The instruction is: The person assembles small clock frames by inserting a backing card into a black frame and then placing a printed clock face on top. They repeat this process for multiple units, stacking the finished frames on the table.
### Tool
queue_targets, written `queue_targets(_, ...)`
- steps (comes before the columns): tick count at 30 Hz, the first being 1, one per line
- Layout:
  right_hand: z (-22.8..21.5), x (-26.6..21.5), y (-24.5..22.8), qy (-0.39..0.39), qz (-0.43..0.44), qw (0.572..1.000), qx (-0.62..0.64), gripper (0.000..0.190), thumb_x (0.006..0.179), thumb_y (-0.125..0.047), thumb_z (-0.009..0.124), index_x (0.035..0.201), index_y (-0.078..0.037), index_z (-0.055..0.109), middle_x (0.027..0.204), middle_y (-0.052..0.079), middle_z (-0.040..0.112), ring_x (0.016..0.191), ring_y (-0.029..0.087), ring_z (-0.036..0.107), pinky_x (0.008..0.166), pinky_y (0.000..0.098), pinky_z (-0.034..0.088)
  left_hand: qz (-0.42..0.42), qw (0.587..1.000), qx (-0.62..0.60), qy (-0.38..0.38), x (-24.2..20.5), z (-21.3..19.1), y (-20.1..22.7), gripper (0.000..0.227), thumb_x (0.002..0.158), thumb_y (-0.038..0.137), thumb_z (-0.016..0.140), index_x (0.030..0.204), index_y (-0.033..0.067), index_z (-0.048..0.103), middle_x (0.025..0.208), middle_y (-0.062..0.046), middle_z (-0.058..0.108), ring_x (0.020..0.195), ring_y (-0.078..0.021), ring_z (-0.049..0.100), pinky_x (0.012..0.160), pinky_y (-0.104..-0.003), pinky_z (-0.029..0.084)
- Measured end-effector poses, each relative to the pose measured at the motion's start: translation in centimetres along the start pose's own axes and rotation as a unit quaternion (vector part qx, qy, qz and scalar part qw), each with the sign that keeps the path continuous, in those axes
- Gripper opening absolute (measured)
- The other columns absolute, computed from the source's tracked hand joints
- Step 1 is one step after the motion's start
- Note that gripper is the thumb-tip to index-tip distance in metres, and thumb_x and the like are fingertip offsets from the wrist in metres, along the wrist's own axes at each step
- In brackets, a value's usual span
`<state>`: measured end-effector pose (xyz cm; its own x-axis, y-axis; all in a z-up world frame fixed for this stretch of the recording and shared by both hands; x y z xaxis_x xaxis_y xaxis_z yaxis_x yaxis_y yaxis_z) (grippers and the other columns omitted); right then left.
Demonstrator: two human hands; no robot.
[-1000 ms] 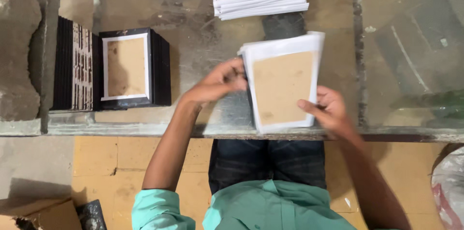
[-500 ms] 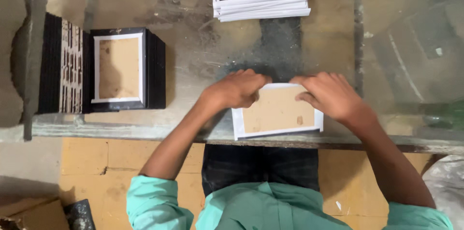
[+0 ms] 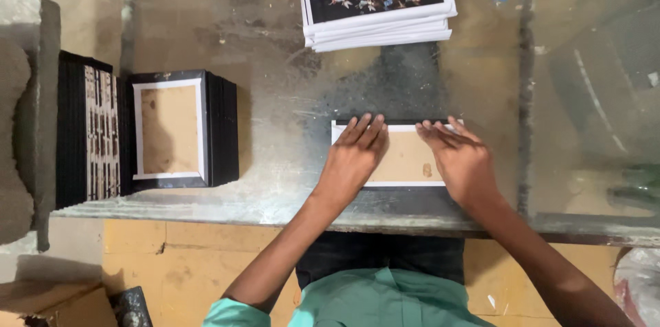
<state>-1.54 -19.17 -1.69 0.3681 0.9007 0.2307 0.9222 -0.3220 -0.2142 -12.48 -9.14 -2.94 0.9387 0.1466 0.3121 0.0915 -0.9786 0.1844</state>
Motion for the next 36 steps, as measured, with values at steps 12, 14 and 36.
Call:
queue_targets(12, 1.0, -1.3, -5.4, -0.072, -0.023, 0.982, -0.173, 0.082, 0.097, -0.06, 0.046, 0.155, -0.001, 0.041, 0.159, 0.011, 0.047, 0.146, 0.022, 0.043, 0.125, 0.0563, 0.013, -0.11, 0.992, -0.047, 0.03, -3.2, -0.7, -4.0, 0.021, 0.1, 0.011, 0.061, 0.117, 0.0052, 0.072, 0.116, -0.014, 0.073, 0.116, -0.0292, 0.07, 0.099, -0.041, 0.056)
queue_targets(14, 0.9, -2.2, -4.2, -0.083, 0.009, 0.971, -0.223, 0.093, 0.098, -0.068, 0.038, 0.158, 0.003, 0.041, 0.161, 0.014, 0.046, 0.147, 0.023, 0.041, 0.126, 0.0604, 0.007, -0.129, 0.99, 0.0, 0.053, -5.3, -3.2, -5.7, 0.026, 0.094, 0.008, 0.06, 0.118, 0.0058, 0.071, 0.121, -0.013, 0.074, 0.115, -0.0272, 0.07, 0.1, -0.041, 0.056)
queue_targets(36, -0.8, -7.0, 5.1, 0.006, 0.217, 0.961, -0.172, 0.145, 0.072, -0.103, 0.039, 0.156, 0.015, 0.029, 0.168, 0.029, 0.021, 0.16, 0.038, -0.001, 0.106, 0.0788, -0.014, -0.082, 0.993, 0.009, -0.089, 1.1, 2.3, 1.5, 0.081, 0.104, 0.056, 0.04, 0.156, -0.0057, 0.029, 0.157, -0.022, 0.043, 0.146, -0.0416, 0.038, 0.123, -0.055, 0.025)
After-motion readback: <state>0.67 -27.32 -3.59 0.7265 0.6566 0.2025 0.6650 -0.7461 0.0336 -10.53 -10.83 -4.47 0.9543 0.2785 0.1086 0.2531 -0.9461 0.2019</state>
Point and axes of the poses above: each hand's wrist, its own x-axis towards the middle knuckle, its own z-axis out of the palm, y = z × x, the point moved 9 cm from there along x, towards the middle knuckle
